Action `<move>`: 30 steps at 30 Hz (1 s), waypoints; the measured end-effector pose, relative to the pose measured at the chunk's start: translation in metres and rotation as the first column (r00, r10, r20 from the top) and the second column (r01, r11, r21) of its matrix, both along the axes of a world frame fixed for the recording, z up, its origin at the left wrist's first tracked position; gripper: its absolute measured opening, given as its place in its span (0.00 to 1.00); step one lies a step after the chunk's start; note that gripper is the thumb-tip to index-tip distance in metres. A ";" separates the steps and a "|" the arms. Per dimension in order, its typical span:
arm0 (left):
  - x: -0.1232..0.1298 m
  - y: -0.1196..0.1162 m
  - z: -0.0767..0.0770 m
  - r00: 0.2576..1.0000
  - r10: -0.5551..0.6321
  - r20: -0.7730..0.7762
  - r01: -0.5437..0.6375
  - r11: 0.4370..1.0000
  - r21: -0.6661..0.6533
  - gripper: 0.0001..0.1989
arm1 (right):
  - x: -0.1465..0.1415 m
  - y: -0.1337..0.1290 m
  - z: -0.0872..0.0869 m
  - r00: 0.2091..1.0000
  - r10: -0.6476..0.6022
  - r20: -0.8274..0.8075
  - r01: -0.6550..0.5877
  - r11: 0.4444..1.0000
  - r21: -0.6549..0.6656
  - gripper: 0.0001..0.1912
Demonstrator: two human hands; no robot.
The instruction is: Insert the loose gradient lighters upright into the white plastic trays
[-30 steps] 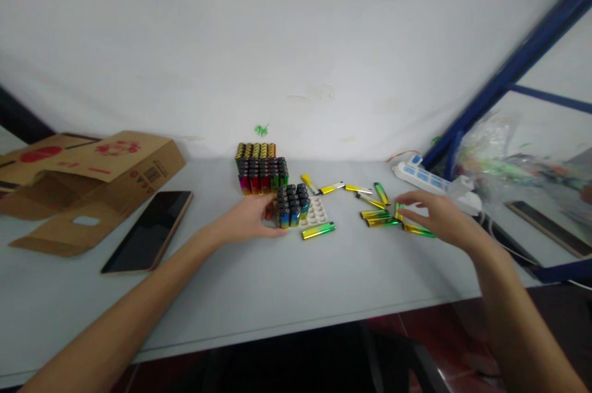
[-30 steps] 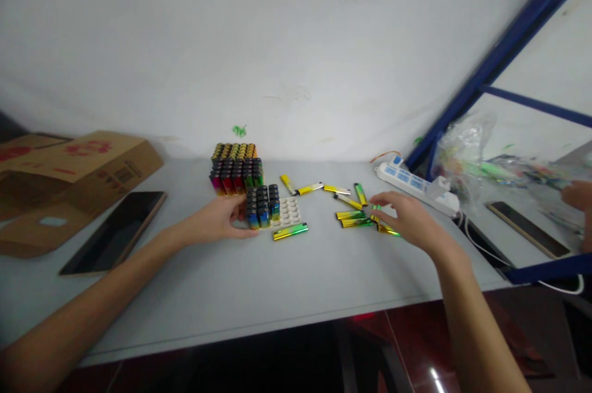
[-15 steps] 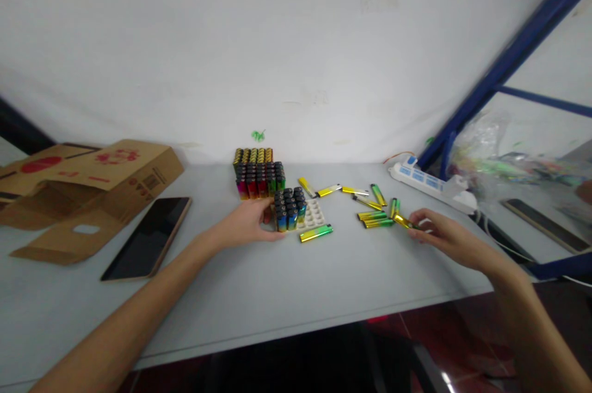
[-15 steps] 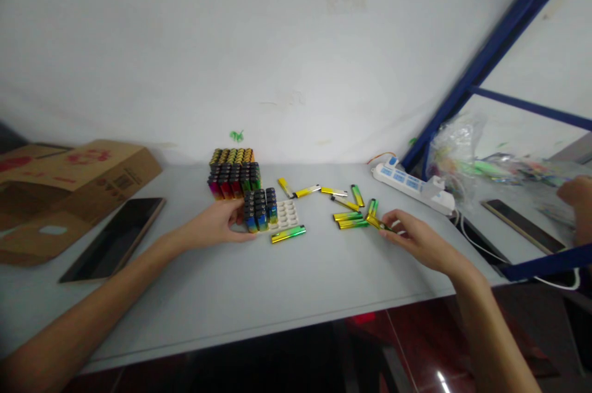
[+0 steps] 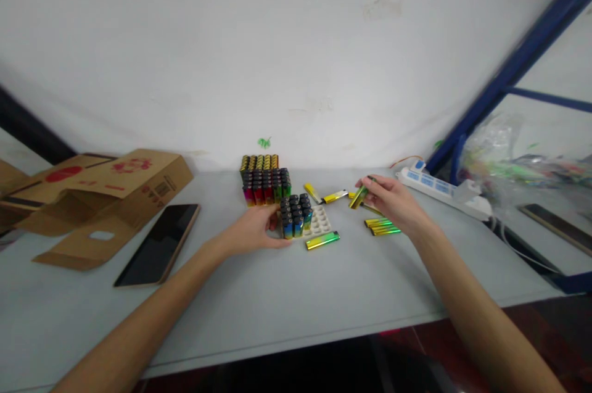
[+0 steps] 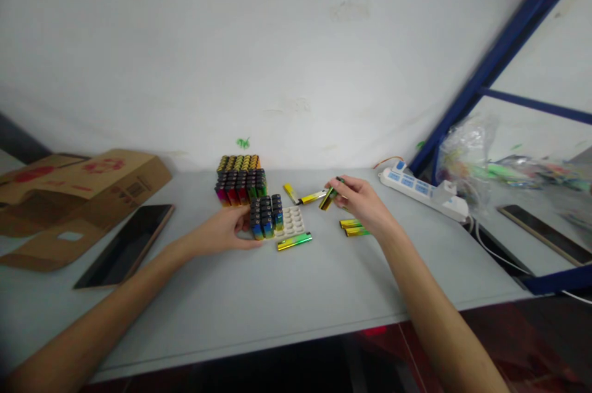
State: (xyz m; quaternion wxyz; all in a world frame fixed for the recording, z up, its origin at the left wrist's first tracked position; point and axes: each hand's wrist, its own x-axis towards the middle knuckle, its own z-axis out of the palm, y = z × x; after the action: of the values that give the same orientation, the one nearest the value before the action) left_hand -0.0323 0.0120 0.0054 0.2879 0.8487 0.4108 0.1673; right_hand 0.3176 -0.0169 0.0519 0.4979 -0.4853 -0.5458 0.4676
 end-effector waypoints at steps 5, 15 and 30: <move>0.000 -0.001 0.001 1.000 0.004 -0.004 -0.004 1.000 0.001 0.26 | -0.033 0.011 -0.014 0.944 0.108 -0.311 -0.132 0.990 -0.057 0.30; 0.002 -0.001 0.004 1.000 0.010 -0.002 -0.010 1.000 0.013 0.25 | -0.062 -0.010 -0.042 0.985 -0.016 0.171 0.011 0.999 0.035 0.34; 0.000 -0.001 0.001 0.999 0.018 -0.029 -0.017 1.000 0.023 0.26 | -0.060 -0.009 -0.049 0.930 -0.170 0.325 0.135 0.982 0.129 0.23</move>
State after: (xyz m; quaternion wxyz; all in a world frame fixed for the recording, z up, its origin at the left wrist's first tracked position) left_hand -0.0322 0.0114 0.0062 0.2708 0.8507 0.4204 0.1620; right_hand 0.2575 -0.0262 0.0028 0.4574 -0.5720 -0.6067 0.3090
